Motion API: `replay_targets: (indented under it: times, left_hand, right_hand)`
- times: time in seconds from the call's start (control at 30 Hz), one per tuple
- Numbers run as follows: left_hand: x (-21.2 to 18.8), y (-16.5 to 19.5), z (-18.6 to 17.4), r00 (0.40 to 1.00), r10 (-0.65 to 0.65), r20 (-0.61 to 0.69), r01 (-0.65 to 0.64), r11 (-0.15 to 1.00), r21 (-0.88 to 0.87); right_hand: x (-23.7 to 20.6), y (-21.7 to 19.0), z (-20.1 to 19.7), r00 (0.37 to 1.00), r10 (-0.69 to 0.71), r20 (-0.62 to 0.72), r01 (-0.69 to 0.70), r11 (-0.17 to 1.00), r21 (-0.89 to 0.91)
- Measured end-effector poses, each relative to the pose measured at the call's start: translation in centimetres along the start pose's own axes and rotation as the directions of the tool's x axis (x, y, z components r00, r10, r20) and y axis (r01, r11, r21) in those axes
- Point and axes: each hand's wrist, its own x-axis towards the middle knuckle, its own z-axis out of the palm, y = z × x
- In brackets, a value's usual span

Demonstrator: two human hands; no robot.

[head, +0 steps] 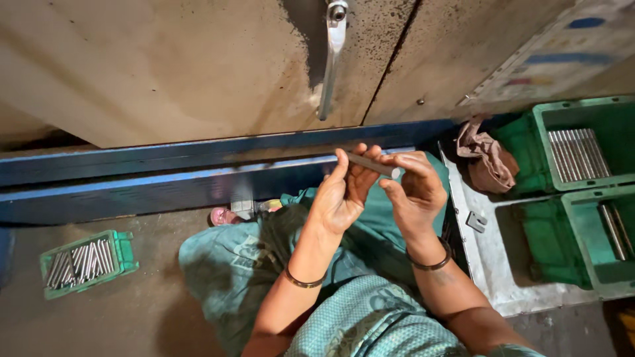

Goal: The person sits on the floor and repeatedly cleans cylindrical metal rods using a cloth. They wipe each rod, place it in a green bin, and then rub the same area of a nearby metal surface with the rod before repeating the cycle.

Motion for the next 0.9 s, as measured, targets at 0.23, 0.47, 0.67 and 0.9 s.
replay_targets:
  times: [0.23, 0.47, 0.67, 0.9]
  left_hand:
    - [-2.0, -0.2, 2.0, 0.995, 0.042, 0.088, -0.067, 0.952, 0.299]
    - [-4.0, -1.6, 5.1, 0.874, 0.342, 0.346, -0.473, 0.763, 0.441]
    - [-5.4, -2.0, 7.3, 0.745, 0.443, 0.5, -0.667, 0.513, 0.54]
    - [-6.3, -2.1, 8.0, 0.725, 0.402, 0.558, -0.687, 0.366, 0.628]
  right_hand:
    - [0.9, 0.6, -0.7, 0.979, -0.053, -0.199, 0.031, 0.993, -0.113]
    - [2.9, 3.8, -1.5, 0.831, 0.381, -0.405, -0.17, 0.867, 0.468]
    - [2.3, 4.8, -0.4, 0.721, 0.661, -0.207, -0.373, 0.622, 0.689]
    - [1.2, 6.7, 0.2, 0.63, 0.765, 0.132, -0.475, 0.246, 0.845]
